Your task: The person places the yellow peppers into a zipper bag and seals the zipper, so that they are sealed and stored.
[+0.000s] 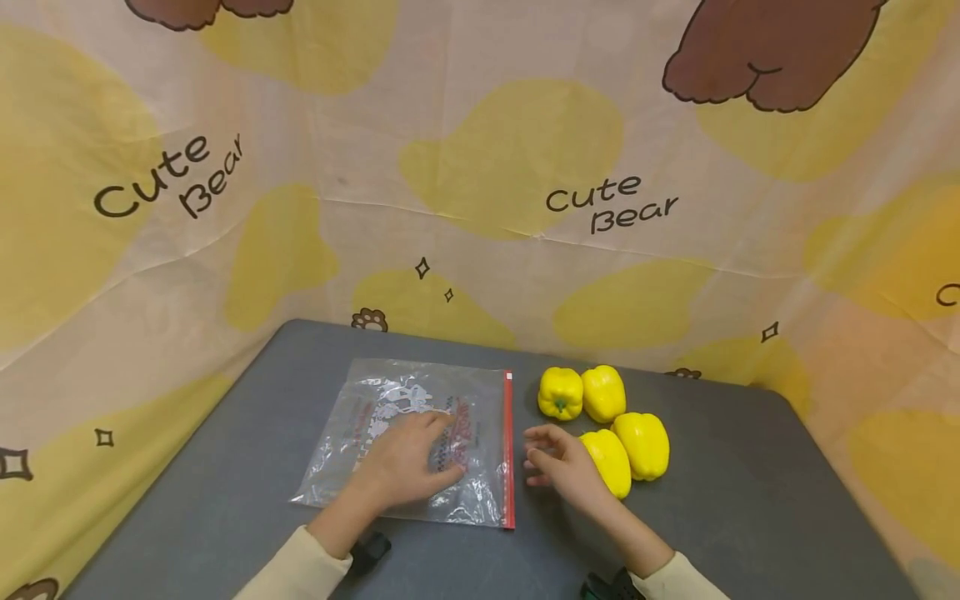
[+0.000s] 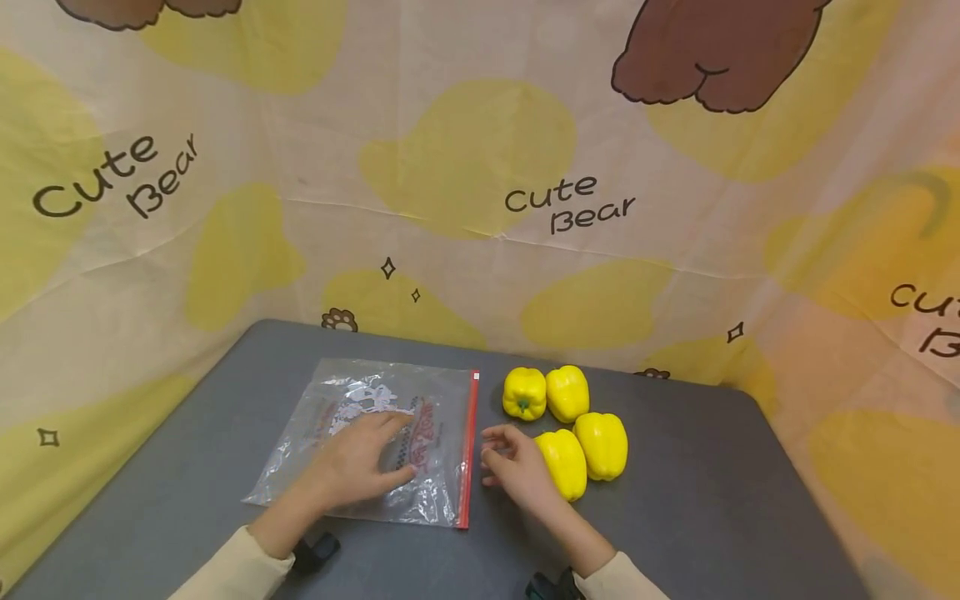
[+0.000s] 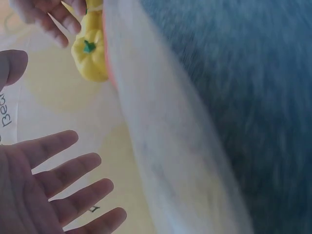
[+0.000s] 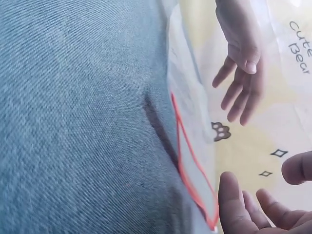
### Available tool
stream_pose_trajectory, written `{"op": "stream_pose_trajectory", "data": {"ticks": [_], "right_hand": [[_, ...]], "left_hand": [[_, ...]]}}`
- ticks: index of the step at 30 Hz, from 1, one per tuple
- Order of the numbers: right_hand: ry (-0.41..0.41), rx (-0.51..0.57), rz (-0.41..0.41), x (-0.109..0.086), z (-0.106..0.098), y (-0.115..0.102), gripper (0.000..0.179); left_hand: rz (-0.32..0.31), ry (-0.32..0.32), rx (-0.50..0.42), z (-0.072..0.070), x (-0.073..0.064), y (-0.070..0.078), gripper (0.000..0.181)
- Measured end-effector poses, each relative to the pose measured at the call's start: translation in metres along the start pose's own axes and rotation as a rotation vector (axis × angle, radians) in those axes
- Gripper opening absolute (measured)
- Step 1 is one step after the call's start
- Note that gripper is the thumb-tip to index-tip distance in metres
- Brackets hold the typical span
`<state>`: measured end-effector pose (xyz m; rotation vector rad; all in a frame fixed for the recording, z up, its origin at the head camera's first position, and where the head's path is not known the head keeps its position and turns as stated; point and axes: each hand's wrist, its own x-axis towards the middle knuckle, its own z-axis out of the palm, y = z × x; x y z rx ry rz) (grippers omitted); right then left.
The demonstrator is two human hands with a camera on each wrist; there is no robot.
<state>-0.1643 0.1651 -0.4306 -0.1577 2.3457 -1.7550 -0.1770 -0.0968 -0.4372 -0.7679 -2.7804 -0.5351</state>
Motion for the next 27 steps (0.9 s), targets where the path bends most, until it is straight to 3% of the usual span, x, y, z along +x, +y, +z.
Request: {"op": "stream_pose_trajectory", "data": {"ticks": [14, 27], "right_hand": [[-0.070, 0.080, 0.079, 0.011, 0.007, 0.009, 0.040], [-0.103, 0.126, 0.094, 0.015, 0.008, 0.016, 0.043]], "left_hand": [[0.010, -0.099, -0.063, 0.021, 0.010, 0.010, 0.080], [0.001, -0.201, -0.046, 0.025, 0.013, 0.017, 0.085]]}}
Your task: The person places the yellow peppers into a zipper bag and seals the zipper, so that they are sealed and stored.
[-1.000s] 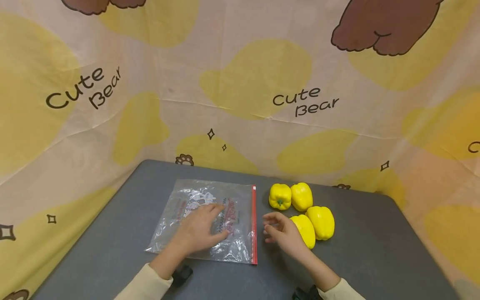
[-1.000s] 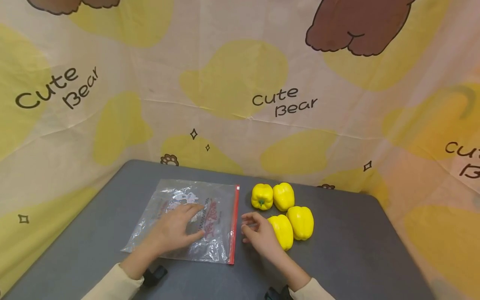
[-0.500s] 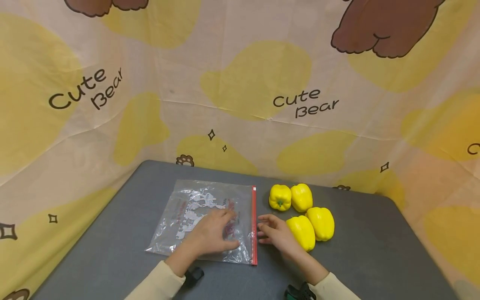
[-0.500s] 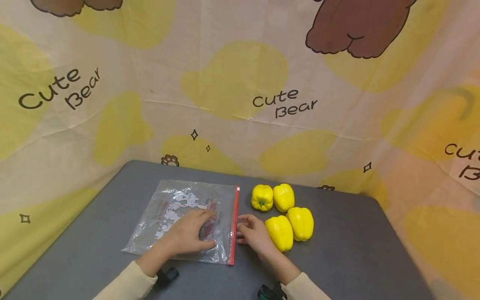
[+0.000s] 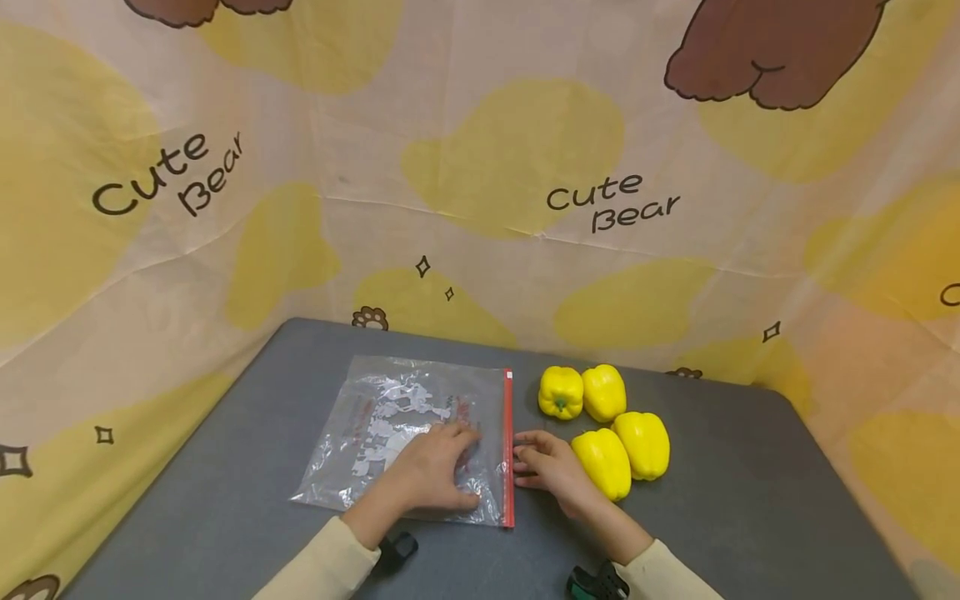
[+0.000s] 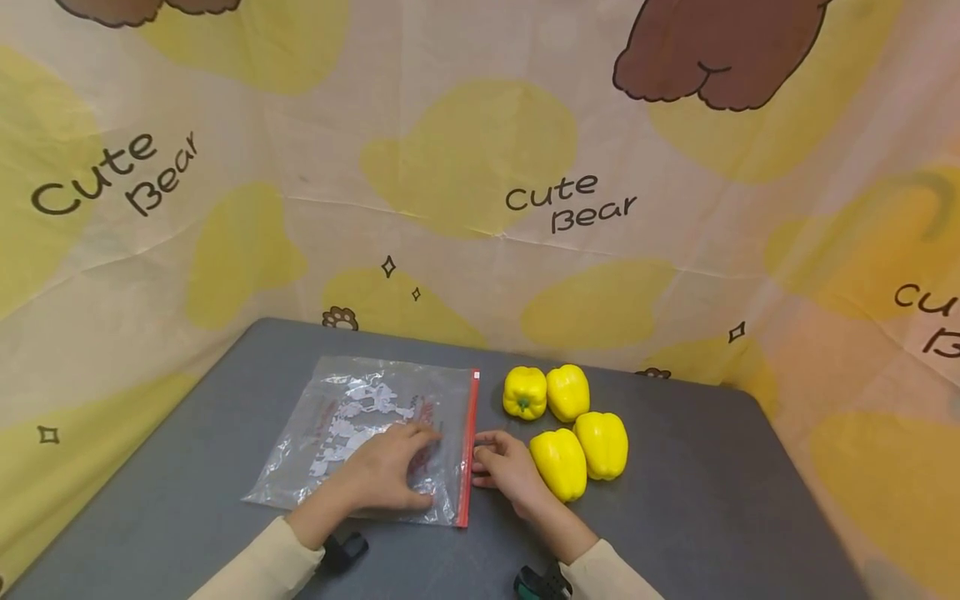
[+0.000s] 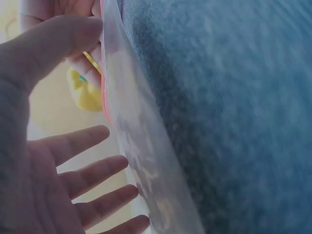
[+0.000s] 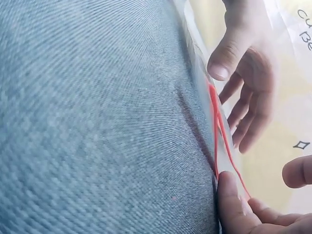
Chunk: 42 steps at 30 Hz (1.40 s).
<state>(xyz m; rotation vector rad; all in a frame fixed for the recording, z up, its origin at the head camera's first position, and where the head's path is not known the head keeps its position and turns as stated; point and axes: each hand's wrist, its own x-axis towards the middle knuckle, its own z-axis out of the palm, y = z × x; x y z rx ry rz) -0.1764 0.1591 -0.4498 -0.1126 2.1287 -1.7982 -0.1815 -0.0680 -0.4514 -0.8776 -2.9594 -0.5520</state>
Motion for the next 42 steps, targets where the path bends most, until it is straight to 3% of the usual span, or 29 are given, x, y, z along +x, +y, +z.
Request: {"op": "stream_pose_trajectory", "data": {"ticks": [20, 28, 42], "right_hand": [[-0.087, 0.086, 0.012, 0.008, 0.002, 0.009, 0.047], [-0.097, 0.115, 0.012, 0.007, 0.004, 0.002, 0.049], [-0.181, 0.239, 0.001, 0.012, -0.003, 0.003, 0.048]], "left_hand": [[-0.005, -0.019, 0.045, 0.004, 0.003, 0.004, 0.086], [-0.012, -0.014, 0.042, 0.005, 0.005, 0.004, 0.088], [0.013, 0.037, -0.017, 0.003, 0.012, 0.003, 0.095]]}}
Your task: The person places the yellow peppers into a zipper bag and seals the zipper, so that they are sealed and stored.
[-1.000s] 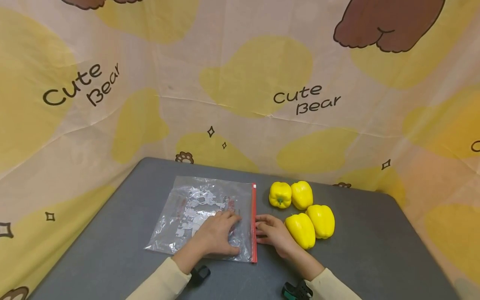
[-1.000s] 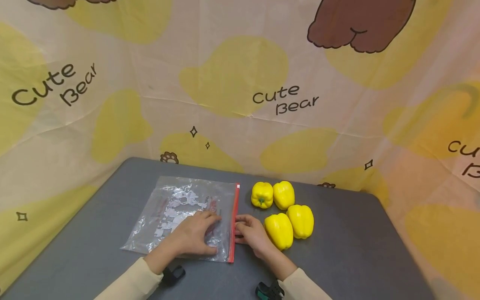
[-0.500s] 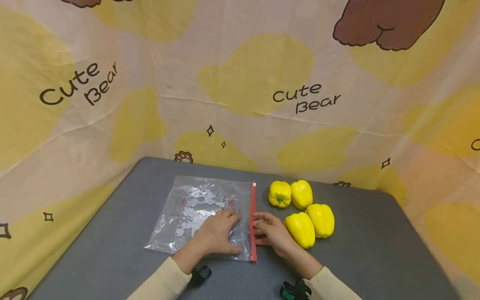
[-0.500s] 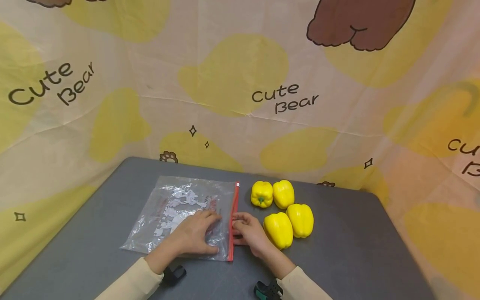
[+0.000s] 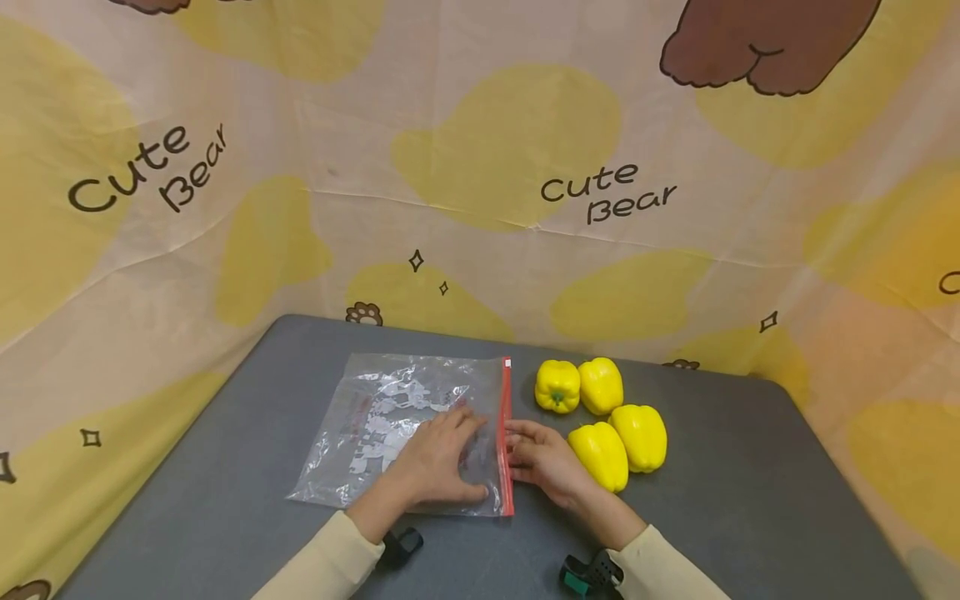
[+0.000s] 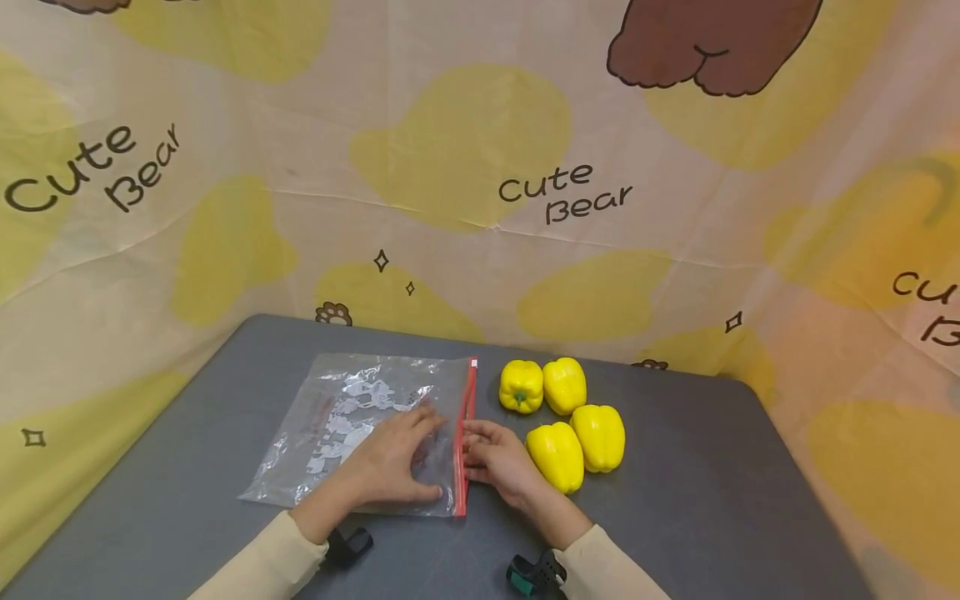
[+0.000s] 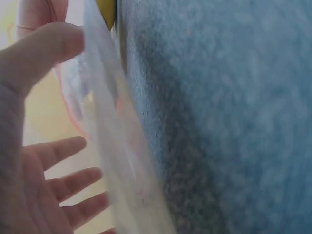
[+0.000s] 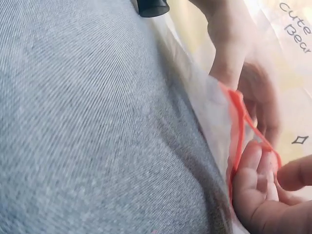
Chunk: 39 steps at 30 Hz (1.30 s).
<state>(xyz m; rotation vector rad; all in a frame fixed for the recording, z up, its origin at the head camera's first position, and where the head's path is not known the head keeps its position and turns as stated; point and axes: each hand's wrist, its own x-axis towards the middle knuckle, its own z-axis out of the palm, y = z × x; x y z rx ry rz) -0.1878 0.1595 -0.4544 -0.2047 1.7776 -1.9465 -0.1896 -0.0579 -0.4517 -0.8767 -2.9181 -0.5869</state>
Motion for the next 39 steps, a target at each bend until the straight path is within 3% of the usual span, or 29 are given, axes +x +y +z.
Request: {"op": "stream_pose_trajectory", "data": {"ticks": [12, 23, 30, 39], "right_hand": [[0.027, -0.051, -0.038, 0.0036, 0.0005, 0.0054, 0.053], [0.041, -0.107, -0.048, 0.0068, 0.0027, 0.0065, 0.059], [0.013, -0.097, -0.031, 0.0062, -0.0008, 0.0074, 0.064], [-0.051, -0.037, -0.074, 0.0056, -0.0038, 0.0079, 0.068]], "left_hand": [[0.020, -0.019, -0.034, -0.0026, 0.0043, -0.0054, 0.102], [0.050, 0.014, -0.044, -0.0042, 0.0049, -0.0052, 0.098], [0.063, 0.048, -0.070, -0.0053, 0.0053, -0.0060, 0.096], [0.092, 0.103, -0.122, -0.0029, 0.0072, -0.0090, 0.094]]}}
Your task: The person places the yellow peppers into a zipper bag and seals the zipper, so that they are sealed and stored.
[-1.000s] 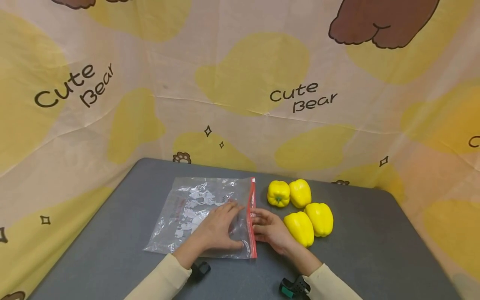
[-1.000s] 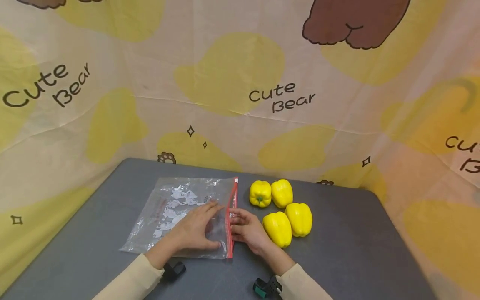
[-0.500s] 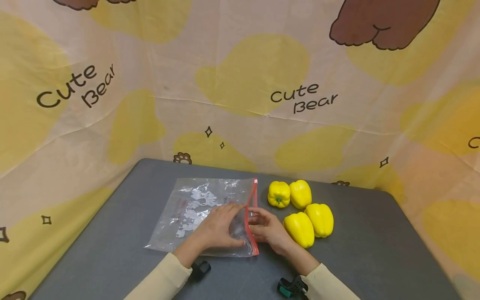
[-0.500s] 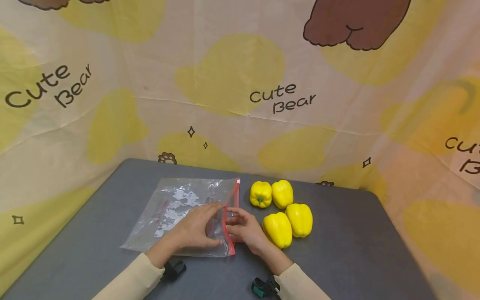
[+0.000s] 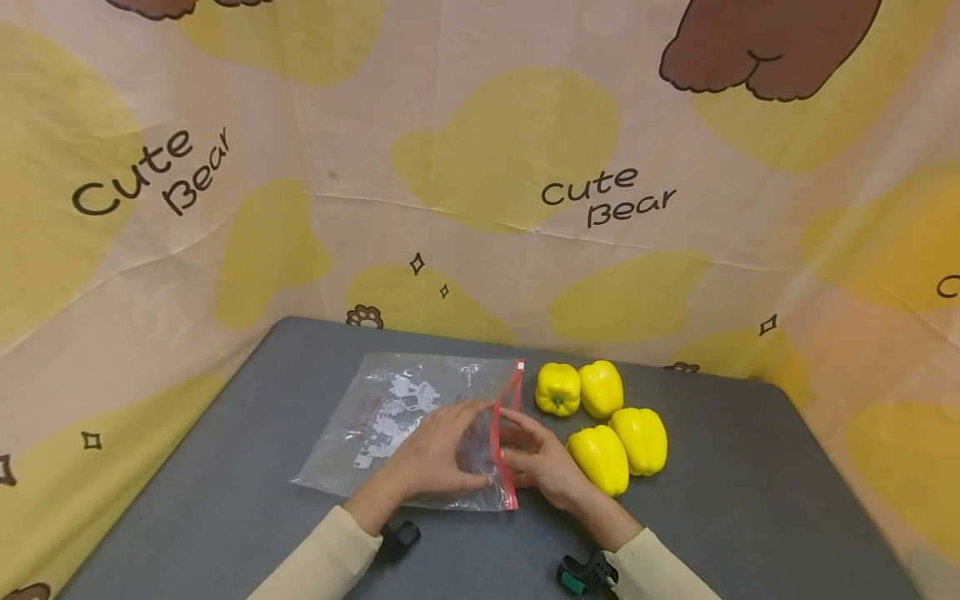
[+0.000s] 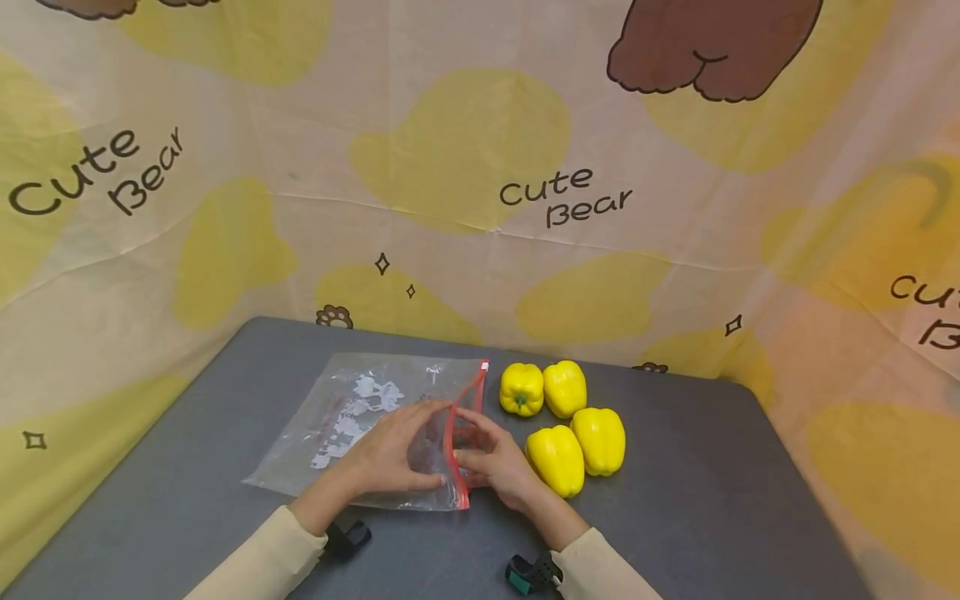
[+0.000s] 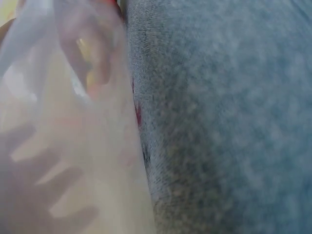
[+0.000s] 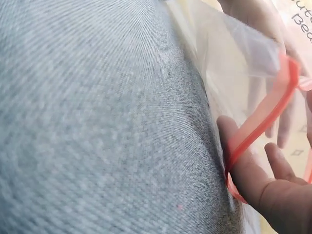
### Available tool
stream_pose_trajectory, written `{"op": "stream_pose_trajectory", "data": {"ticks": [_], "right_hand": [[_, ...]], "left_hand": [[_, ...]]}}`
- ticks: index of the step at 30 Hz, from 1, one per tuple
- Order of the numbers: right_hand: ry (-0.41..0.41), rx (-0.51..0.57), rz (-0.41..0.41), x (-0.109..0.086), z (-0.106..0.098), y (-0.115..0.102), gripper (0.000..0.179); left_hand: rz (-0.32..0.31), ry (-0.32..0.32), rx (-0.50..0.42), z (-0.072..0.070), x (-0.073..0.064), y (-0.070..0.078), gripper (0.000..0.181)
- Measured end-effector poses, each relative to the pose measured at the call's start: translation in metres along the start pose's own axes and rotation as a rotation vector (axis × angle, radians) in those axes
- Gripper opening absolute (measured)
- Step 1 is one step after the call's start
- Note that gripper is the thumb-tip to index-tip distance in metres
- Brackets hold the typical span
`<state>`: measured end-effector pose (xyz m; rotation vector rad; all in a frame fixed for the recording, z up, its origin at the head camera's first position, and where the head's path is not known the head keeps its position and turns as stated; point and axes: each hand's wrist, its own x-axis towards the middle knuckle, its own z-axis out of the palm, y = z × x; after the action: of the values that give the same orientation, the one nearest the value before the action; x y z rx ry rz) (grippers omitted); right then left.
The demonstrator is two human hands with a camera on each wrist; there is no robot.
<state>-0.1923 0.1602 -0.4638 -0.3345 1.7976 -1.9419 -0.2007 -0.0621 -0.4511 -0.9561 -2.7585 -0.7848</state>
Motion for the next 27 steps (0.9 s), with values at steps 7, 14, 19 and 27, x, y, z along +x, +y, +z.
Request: {"op": "stream_pose_trajectory", "data": {"ticks": [7, 14, 19, 27], "right_hand": [[-0.038, 0.006, -0.040, -0.001, 0.000, -0.001, 0.069], [-0.006, -0.076, -0.105, 0.000, 0.000, -0.002, 0.066], [0.107, -0.326, -0.256, -0.006, 0.003, -0.007, 0.052], [0.330, -0.834, -0.404, -0.027, 0.009, -0.023, 0.047]], "left_hand": [[-0.025, 0.043, 0.005, 0.001, 0.002, 0.000, 0.088], [-0.014, 0.065, 0.008, 0.000, 0.003, -0.001, 0.085], [-0.022, 0.072, 0.004, 0.000, 0.003, -0.001, 0.083], [-0.033, 0.067, -0.006, 0.001, 0.004, -0.001, 0.081]]}}
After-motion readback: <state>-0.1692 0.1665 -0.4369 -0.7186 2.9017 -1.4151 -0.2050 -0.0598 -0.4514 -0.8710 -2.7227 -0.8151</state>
